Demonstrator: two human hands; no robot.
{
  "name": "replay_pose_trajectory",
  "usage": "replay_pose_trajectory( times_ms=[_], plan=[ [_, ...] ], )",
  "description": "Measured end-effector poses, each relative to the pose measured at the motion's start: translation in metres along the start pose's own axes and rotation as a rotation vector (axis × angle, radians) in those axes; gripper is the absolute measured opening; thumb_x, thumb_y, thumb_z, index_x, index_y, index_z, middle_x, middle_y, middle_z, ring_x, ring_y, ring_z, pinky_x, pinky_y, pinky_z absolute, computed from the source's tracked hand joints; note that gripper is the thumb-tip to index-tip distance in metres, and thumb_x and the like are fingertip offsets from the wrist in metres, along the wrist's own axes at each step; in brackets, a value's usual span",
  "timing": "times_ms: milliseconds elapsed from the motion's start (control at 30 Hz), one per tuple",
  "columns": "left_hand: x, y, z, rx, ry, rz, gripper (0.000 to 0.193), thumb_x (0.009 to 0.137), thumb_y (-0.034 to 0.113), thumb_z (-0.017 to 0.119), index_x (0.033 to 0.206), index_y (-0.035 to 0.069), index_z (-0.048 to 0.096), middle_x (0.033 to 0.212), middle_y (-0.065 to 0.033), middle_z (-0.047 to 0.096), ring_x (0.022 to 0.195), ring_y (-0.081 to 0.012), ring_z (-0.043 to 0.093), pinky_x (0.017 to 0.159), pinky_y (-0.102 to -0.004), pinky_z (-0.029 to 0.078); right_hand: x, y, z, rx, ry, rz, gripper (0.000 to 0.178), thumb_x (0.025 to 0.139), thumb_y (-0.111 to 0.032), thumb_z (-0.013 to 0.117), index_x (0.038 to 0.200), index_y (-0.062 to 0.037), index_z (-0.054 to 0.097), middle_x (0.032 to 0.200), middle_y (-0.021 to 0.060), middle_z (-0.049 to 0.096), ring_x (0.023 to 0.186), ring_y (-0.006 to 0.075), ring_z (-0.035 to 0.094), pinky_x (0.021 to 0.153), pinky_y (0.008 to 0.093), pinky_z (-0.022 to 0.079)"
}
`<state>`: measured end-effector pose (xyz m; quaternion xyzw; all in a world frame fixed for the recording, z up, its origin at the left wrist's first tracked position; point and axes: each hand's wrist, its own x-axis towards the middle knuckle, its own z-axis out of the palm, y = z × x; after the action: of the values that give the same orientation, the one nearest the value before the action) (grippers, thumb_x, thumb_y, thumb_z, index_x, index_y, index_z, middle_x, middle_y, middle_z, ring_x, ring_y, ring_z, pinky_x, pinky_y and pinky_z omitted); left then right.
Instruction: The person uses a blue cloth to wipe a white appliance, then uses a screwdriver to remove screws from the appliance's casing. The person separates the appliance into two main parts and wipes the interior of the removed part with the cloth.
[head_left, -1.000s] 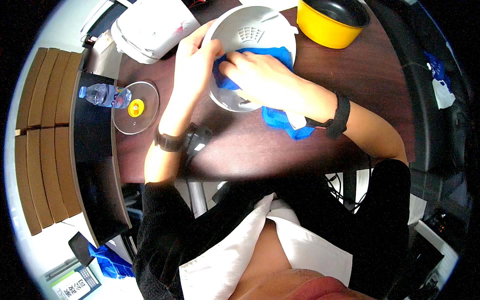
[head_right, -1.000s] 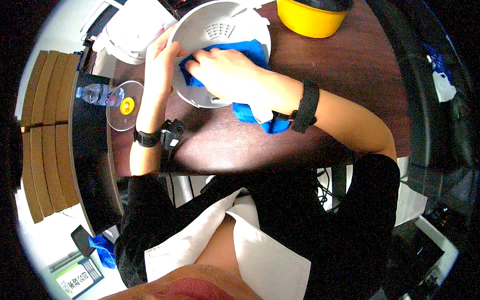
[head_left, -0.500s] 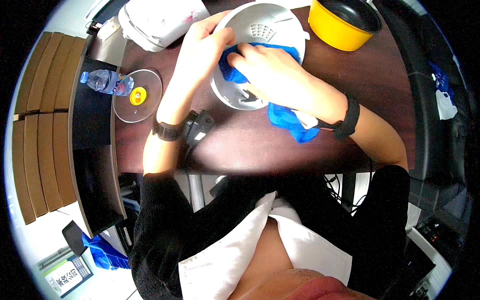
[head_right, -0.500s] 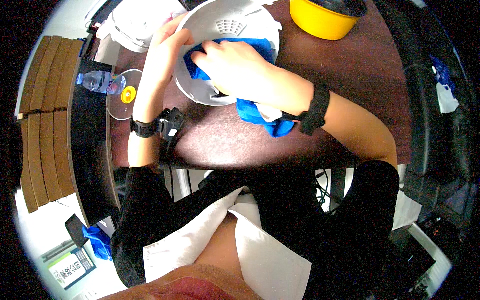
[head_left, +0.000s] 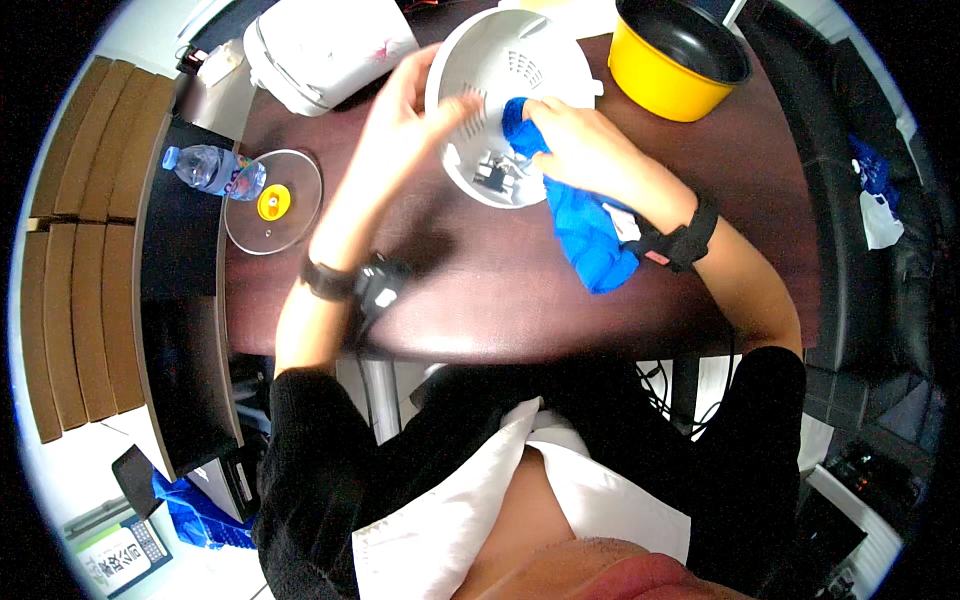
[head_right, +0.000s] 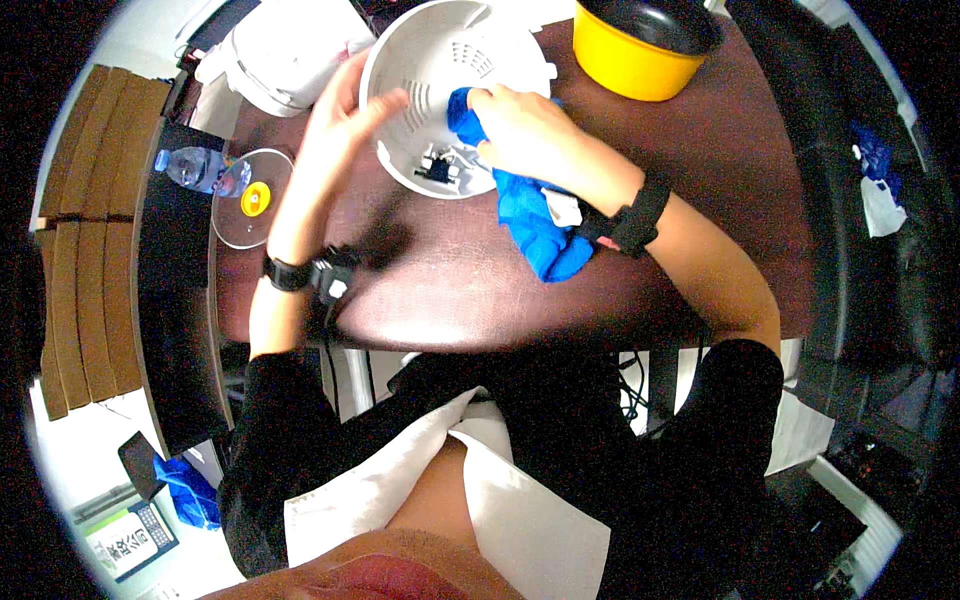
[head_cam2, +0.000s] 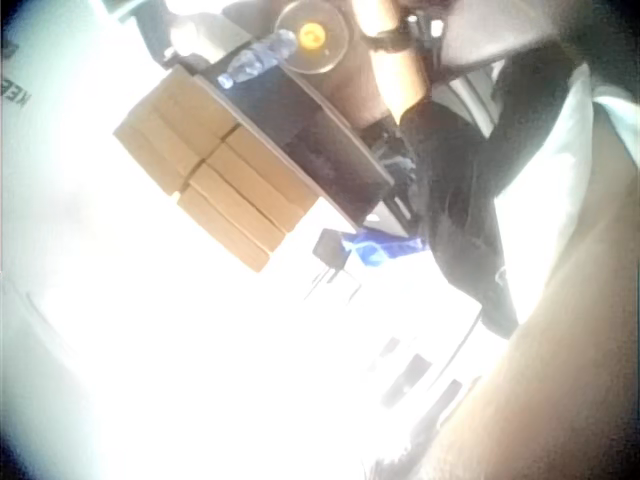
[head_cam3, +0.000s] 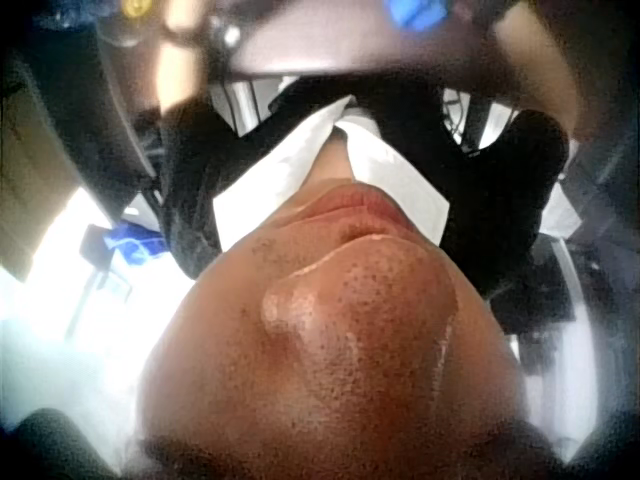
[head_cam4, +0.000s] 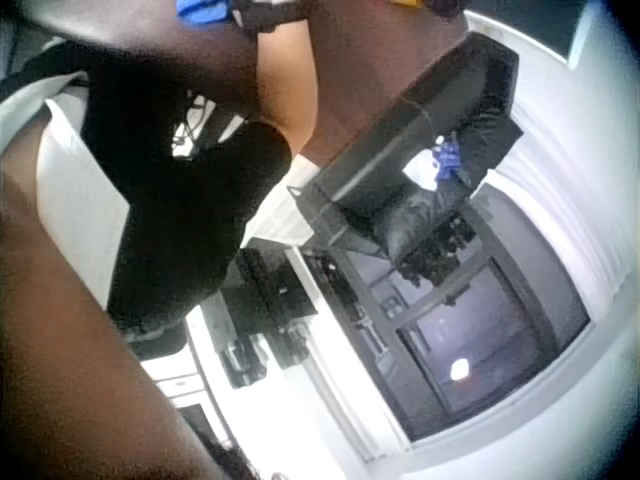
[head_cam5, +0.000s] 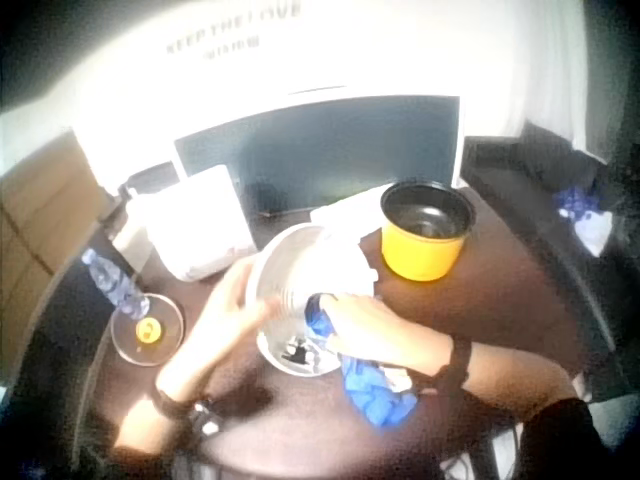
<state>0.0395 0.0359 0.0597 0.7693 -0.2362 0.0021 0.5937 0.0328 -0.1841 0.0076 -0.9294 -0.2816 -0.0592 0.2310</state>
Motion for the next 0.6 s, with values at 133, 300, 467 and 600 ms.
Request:
replay_pose_trajectory(
  times_ms=[133, 300, 467, 600],
  plan=[
    [-0.021, -0.019, 0.023, -0.279, 0.287, -0.04, 0.058, 0.086, 0.008, 0.063, 0.139, 0.002, 0.04, 0.127, -0.0121, 0.055, 0.115, -0.0186, 0.055, 0.099, -0.0316, 0.044, 0.0, -0.006, 0.0, 0.156, 0.024, -0.032, 0.037, 0.076, -0.009, 0.063, 0.11, -0.002, 0.05, 0.103, 0.0204, 0.057, 0.093, 0.0395, 0.061, 0.081, 0.0438, 0.05],
    [-0.013, -0.002, 0.0, -0.264, 0.268, -0.11, 0.048, 0.088, 0.007, 0.059, 0.135, 0.003, 0.051, 0.122, -0.009, 0.061, 0.11, -0.0147, 0.057, 0.097, -0.0291, 0.044, -0.003, -0.026, -0.008, 0.226, 0.107, -0.084, 0.038, 0.076, -0.01, 0.063, 0.111, -0.003, 0.05, 0.105, 0.0189, 0.057, 0.094, 0.0391, 0.06, 0.082, 0.0429, 0.05],
    [-0.005, 0.031, -0.028, -0.019, 0.168, -0.084, 0.04, 0.089, 0.018, 0.06, 0.127, 0.005, 0.06, 0.107, -0.0064, 0.066, 0.097, -0.0133, 0.06, 0.085, -0.0261, 0.046, 0.005, -0.05, -0.021, 0.221, 0.315, -0.124, 0.04, 0.077, -0.013, 0.065, 0.112, -0.0039, 0.048, 0.1, 0.0223, 0.056, 0.086, 0.0424, 0.062, 0.075, 0.0486, 0.052],
    [-0.005, 0.04, -0.034, 0.112, 0.036, -0.064, 0.042, 0.084, 0.014, 0.058, 0.125, 0.005, 0.062, 0.102, -0.0051, 0.065, 0.094, -0.0132, 0.058, 0.084, -0.0258, 0.045, 0.023, -0.051, -0.018, 0.239, 0.432, -0.065, 0.042, 0.078, -0.015, 0.066, 0.112, 0.0018, 0.049, 0.102, 0.0254, 0.057, 0.089, 0.0441, 0.062, 0.078, 0.0484, 0.053]
  ],
)
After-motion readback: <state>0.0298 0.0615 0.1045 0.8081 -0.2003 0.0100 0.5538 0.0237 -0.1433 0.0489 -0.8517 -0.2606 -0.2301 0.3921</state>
